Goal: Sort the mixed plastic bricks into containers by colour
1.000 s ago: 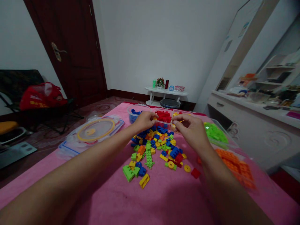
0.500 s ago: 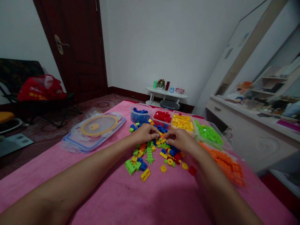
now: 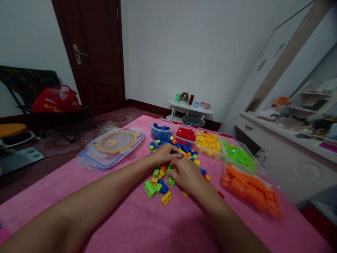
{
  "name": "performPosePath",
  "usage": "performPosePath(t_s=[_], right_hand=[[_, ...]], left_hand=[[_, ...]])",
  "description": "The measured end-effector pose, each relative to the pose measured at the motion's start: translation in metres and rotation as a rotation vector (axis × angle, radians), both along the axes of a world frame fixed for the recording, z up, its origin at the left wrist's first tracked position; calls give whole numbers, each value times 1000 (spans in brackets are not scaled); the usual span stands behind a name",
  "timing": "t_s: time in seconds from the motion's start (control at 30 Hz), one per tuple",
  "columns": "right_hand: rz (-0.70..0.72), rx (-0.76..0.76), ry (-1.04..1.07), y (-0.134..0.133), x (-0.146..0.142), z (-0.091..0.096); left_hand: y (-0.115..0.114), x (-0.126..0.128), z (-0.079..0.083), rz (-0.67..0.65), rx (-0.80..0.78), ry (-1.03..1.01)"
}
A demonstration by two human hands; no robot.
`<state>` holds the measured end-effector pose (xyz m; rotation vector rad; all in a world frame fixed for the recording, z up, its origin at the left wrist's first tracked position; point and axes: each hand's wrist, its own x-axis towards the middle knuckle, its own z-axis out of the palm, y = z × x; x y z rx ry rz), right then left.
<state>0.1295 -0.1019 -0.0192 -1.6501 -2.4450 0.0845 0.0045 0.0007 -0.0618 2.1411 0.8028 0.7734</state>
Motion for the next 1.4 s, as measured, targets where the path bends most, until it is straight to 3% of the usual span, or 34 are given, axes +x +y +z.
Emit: performPosePath(t_s=[0.13, 0.3, 0.37, 0.43, 0.57, 0.67, 0.8, 1.0, 1.17, 1.4], right_hand=[[-91, -12, -106, -9, -15, -1], [-66, -52, -167, -16, -17, 6], [-47, -65, -172, -14, -10, 10], [-56, -78, -180, -10, 2, 15], [-137, -88, -169, 0, 28, 29], [-150, -15, -97, 6, 35, 32], [-75, 102, 74, 11, 25, 14], [93, 119, 69, 11, 9, -14], [75, 78, -7, 8, 5, -13], [33, 29, -23, 3, 0, -11]], left_hand=[[0, 0, -3, 20, -14, -6], [4, -3, 7, -22, -33, -34], [9, -9, 17, 35, -14, -37], [16, -20, 30, 174, 57, -6], [21, -47, 56, 499, 299, 337], [15, -61, 67, 596, 319, 731], [3, -60, 68, 502, 229, 1003], [-6, -48, 71, 431, 220, 1038], [-8, -49, 74, 395, 229, 1039], [-3, -55, 65, 350, 209, 992]])
